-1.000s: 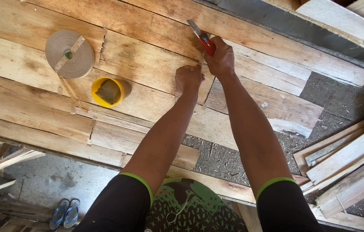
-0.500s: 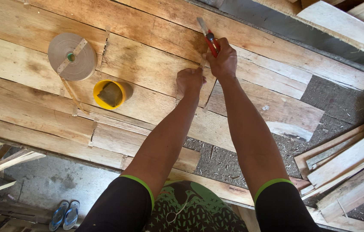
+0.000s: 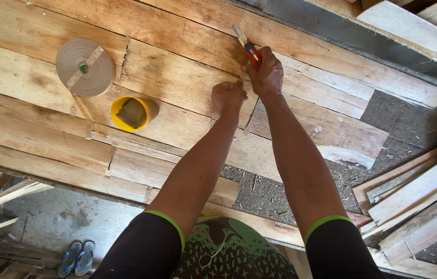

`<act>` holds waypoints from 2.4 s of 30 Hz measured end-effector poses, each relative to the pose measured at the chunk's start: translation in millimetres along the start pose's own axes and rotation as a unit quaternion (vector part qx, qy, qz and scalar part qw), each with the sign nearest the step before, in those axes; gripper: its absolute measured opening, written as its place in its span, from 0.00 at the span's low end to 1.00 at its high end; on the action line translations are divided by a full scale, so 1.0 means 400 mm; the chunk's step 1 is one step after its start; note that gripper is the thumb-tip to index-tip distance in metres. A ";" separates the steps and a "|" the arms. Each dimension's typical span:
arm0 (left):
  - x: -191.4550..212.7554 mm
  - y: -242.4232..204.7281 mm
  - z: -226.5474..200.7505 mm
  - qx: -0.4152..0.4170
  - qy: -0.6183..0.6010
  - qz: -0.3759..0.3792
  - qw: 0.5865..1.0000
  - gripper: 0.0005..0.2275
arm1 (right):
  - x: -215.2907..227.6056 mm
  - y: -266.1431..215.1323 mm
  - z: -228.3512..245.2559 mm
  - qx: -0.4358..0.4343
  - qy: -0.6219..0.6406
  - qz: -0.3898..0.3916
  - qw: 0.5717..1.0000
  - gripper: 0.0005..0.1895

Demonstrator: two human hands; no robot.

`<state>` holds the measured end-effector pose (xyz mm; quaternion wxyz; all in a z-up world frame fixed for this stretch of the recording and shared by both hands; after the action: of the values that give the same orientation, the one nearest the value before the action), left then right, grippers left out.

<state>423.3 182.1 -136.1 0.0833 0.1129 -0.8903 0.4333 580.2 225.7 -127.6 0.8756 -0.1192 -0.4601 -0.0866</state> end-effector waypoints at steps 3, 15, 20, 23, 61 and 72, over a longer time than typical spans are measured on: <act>-0.005 0.002 0.004 -0.003 -0.024 0.003 1.000 0.11 | 0.001 0.002 0.002 0.006 0.001 0.001 1.000 0.24; -0.024 0.046 0.040 -0.027 -0.072 0.007 0.997 0.13 | -0.006 0.002 0.000 0.014 -0.003 -0.014 1.000 0.25; -0.021 0.048 0.035 -0.027 -0.061 0.004 0.998 0.12 | -0.006 0.011 -0.030 -0.032 0.040 -0.004 0.999 0.19; -0.021 0.042 0.031 -0.027 -0.109 0.014 0.994 0.11 | 0.002 0.008 -0.028 -0.014 0.052 -0.010 0.998 0.18; -0.047 0.156 0.128 -0.024 -0.209 0.167 0.963 0.05 | 0.104 -0.096 -0.064 0.172 0.037 -0.022 0.984 0.15; -0.057 0.176 0.139 -0.018 -0.227 0.189 0.955 0.06 | 0.166 -0.176 -0.049 0.220 -0.147 -0.025 0.964 0.17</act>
<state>423.1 183.1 -228.7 -0.2021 0.0366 -0.8983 0.3884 614.5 149.7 -74.6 0.8003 0.0767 -0.5945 0.0137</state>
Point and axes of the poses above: each hand's wrist, its own y-axis towards the middle knuckle, its own x-axis out of the back of the hand, z = x × y, the point moved 7 cm from there along y, towards the middle knuckle, and after that the axes turned 9 degrees about -y, right-handed, at the moved point
